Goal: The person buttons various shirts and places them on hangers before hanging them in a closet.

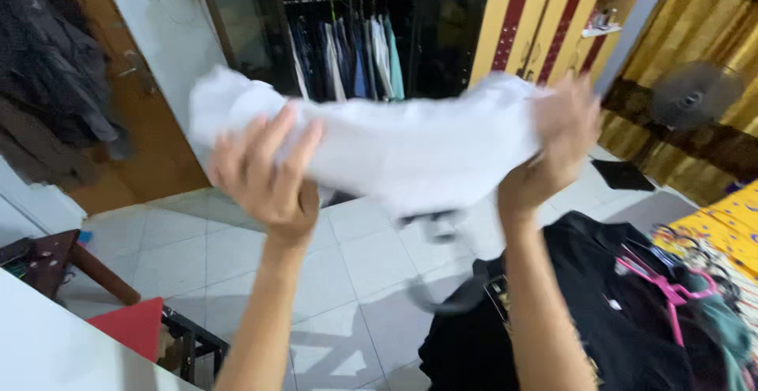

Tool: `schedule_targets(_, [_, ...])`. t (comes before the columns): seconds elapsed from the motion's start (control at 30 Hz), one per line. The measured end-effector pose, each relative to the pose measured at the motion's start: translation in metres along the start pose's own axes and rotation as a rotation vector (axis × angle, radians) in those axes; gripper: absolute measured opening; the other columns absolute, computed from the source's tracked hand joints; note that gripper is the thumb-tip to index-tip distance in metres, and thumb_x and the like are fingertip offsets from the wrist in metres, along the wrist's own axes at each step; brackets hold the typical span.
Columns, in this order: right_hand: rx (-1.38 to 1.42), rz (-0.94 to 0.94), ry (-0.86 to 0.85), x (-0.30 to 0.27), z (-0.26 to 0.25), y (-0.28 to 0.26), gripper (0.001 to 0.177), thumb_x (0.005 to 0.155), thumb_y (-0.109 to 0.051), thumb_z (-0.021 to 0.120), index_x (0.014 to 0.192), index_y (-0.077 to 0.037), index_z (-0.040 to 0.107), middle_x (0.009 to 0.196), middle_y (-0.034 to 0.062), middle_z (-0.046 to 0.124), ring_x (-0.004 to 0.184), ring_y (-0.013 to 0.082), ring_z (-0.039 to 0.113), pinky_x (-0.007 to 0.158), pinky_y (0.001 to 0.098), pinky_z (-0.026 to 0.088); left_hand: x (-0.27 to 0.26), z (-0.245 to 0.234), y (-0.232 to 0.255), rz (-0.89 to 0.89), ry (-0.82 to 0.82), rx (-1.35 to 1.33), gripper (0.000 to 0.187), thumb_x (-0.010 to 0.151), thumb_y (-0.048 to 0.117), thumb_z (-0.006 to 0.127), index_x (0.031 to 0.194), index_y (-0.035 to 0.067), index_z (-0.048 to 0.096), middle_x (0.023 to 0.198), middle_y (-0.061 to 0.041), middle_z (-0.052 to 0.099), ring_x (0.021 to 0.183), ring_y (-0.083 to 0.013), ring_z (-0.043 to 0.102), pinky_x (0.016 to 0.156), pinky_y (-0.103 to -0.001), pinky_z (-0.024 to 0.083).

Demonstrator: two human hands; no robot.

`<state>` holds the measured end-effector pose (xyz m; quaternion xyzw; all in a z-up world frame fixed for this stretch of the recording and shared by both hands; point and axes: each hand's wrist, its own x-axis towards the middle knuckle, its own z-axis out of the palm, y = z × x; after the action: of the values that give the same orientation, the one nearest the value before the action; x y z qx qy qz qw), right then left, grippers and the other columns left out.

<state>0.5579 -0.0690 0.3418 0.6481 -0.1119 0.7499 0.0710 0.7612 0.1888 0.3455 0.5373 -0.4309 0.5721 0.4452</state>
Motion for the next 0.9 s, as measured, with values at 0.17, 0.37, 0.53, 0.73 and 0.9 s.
schedule_targets(0.17, [-0.262, -0.403, -1.385, -0.387, 0.037, 0.097, 0.022, 0.089, -0.013, 0.060, 0.102, 0.000, 0.072, 0.083, 0.0192, 0.071, 0.068, 0.0341, 0.068, 0.061, 0.0550, 0.052, -0.306, 0.026, -0.065, -0.431, -1.680, 0.175, 0.032, 0.093, 0.023, 0.057, 0.114, 0.007, 0.075, 0.128, -0.024, 0.067, 0.122, -0.0411, 0.063, 0.108, -0.054, 0.046])
schedule_targets(0.37, [0.211, -0.293, -1.847, -0.443, 0.071, 0.149, 0.021, 0.086, -0.021, 0.071, 0.099, -0.005, 0.075, 0.094, 0.0169, 0.074, 0.088, 0.0359, 0.068, 0.079, 0.0491, 0.054, -0.371, 0.046, -0.110, -0.730, -1.568, 0.014, 0.026, 0.087, 0.036, 0.060, 0.093, 0.016, 0.076, 0.096, -0.014, 0.075, 0.095, -0.0346, 0.072, 0.081, -0.050, 0.054])
schedule_targets(0.53, [0.108, 0.723, -1.548, -0.284, 0.144, 0.168, 0.034, 0.088, -0.030, 0.080, 0.105, -0.001, 0.071, 0.084, 0.0213, 0.070, 0.078, 0.0351, 0.067, 0.072, 0.0459, 0.056, -0.226, 0.098, -0.124, -0.775, -1.095, -0.153, 0.034, 0.093, 0.040, 0.062, 0.079, 0.009, 0.064, 0.076, -0.012, 0.068, 0.071, -0.0334, 0.066, 0.064, -0.047, 0.048])
schedule_targets(0.73, [0.070, 0.658, -1.522, -0.262, 0.156, 0.206, 0.036, 0.067, -0.024, 0.088, 0.095, -0.002, 0.079, 0.082, 0.0146, 0.077, 0.076, 0.0246, 0.074, 0.074, 0.0391, 0.056, -0.103, 0.134, -0.151, -0.667, -0.817, -0.011, 0.036, 0.094, 0.042, 0.066, 0.082, 0.009, 0.064, 0.070, -0.017, 0.061, 0.066, -0.0383, 0.058, 0.060, -0.048, 0.042])
schedule_targets(0.9, [0.093, 0.829, -1.499, -0.305, 0.146, 0.266, 0.037, 0.067, -0.020, 0.090, 0.097, -0.003, 0.080, 0.083, 0.0127, 0.079, 0.079, 0.0238, 0.075, 0.076, 0.0392, 0.057, -0.070, 0.128, -0.187, -0.759, -0.761, 0.026, 0.039, 0.094, 0.040, 0.069, 0.083, 0.003, 0.061, 0.067, -0.019, 0.057, 0.060, -0.0372, 0.053, 0.058, -0.045, 0.040])
